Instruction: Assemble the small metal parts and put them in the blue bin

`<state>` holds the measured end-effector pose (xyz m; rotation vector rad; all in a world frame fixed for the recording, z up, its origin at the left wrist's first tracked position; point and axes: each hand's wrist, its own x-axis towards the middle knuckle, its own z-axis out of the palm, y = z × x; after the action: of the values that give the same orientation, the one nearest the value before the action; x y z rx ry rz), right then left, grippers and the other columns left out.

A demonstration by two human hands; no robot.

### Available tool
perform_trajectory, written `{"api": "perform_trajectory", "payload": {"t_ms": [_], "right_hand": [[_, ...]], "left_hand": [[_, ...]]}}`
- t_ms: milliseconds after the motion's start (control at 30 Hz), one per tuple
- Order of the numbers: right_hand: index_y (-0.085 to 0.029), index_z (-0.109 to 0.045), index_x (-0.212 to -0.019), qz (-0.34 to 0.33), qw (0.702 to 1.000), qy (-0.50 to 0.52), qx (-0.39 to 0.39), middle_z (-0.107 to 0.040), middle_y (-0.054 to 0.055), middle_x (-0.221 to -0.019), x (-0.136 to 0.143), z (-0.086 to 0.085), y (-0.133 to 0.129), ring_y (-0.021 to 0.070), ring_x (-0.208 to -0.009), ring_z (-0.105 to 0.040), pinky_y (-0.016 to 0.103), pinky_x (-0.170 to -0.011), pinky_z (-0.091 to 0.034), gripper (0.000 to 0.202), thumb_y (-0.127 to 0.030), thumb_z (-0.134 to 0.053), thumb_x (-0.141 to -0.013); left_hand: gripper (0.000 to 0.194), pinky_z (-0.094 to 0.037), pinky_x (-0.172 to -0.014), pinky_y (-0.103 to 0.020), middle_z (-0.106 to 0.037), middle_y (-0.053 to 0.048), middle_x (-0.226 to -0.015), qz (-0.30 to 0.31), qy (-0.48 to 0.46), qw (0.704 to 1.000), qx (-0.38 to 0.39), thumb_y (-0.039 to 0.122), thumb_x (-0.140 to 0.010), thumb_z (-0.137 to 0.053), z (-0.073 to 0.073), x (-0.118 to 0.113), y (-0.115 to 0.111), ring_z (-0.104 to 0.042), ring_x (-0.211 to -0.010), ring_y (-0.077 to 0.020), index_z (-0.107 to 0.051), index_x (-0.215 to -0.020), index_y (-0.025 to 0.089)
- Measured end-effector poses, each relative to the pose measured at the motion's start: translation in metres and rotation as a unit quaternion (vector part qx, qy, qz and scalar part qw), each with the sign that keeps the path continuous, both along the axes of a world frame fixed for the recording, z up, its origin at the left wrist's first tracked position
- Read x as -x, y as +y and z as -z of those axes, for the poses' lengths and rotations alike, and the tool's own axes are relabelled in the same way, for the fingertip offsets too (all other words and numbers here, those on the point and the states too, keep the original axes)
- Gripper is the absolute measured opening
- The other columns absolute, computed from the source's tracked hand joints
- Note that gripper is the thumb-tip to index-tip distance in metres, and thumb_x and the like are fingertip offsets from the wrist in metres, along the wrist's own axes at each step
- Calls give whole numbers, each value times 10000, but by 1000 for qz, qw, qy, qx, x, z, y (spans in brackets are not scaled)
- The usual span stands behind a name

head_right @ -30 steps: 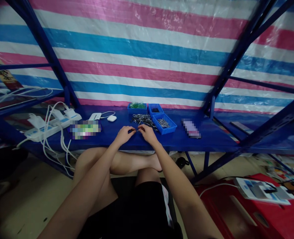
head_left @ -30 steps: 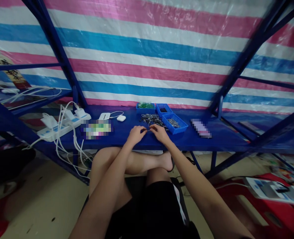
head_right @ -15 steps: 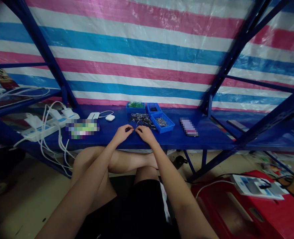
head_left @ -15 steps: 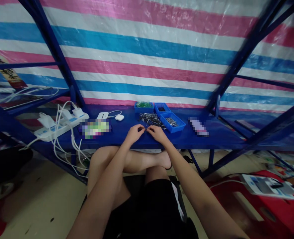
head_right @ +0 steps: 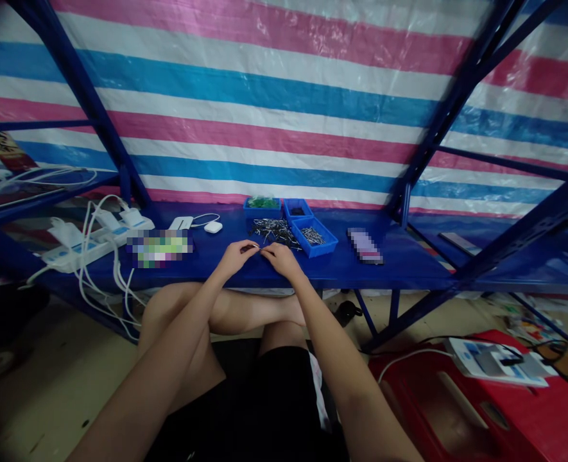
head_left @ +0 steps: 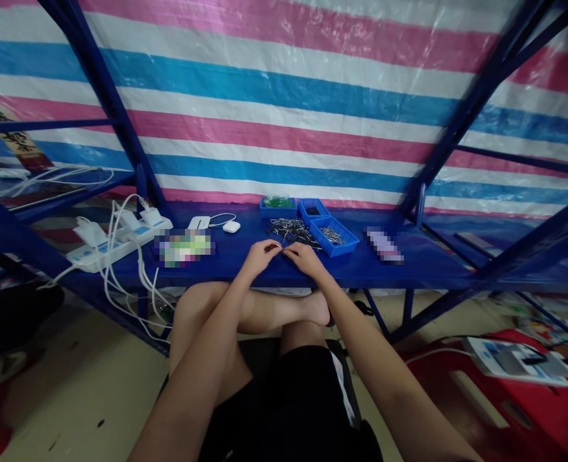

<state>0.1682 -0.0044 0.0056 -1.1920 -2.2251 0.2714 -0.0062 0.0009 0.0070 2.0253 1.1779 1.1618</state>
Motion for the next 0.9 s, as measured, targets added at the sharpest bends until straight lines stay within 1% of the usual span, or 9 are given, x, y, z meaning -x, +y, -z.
{"api": "perform_trajectory", "payload": {"t_ms": [167,300,433,500,600,733,900], "right_hand": [[-185,-659,-922,1,1000,17,4,-639,36,-885,1,0,-1,123,-827,-563,223,-782,-392,254,-321,-448,-879],[-196,-620,-988,5,997,82,15,-644,28,-948,2,-1,-3,124,-853,-580,229,-799,-404,249,-315,-431,-879],[-189,-569,-1062,24,989,141,47,-650,29,-931,2,-2,-3,128,-824,-592,241,-774,-427,278,-336,-441,-863],[-184,-555,-1077,33,986,154,55,-650,30,-910,2,-2,-2,130,-804,-593,249,-763,-433,293,-341,-444,-855],[-179,-571,-1038,21,987,149,50,-648,29,-902,2,-2,-2,131,-799,-589,247,-758,-428,271,-329,-440,-854],[-179,-611,-914,7,993,111,37,-646,23,-878,2,-4,-4,130,-791,-579,231,-748,-410,233,-308,-423,-864],[-180,-613,-888,-3,996,79,29,-644,17,-862,2,-3,-4,122,-778,-571,210,-732,-394,220,-286,-420,-873]], "left_hand": [[212,-467,-743,-277,-657,-54,-871,-12,-31,999,-4,342,-784,-498,2,-1,1,-602,-829,-168,-592,-846,163],[191,-470,-722,-269,-645,-41,-804,-17,-59,998,3,339,-783,-498,5,-2,1,-611,-795,-158,-549,-836,163],[196,-467,-708,-266,-650,-32,-762,0,-28,1000,8,340,-786,-493,4,-1,0,-610,-736,-150,-580,-821,167],[219,-465,-689,-265,-658,-37,-767,-4,0,1000,7,357,-777,-505,3,-1,-1,-603,-713,-153,-609,-811,167],[241,-463,-676,-266,-670,-44,-772,-10,21,1000,12,368,-759,-527,4,0,0,-599,-703,-160,-641,-816,163],[246,-464,-692,-270,-680,-51,-798,-5,13,1000,16,366,-748,-545,5,1,2,-609,-726,-170,-653,-829,161],[250,-463,-735,-281,-679,-53,-836,4,-6,1000,-2,367,-755,-542,4,1,1,-610,-766,-172,-650,-847,162]]}}
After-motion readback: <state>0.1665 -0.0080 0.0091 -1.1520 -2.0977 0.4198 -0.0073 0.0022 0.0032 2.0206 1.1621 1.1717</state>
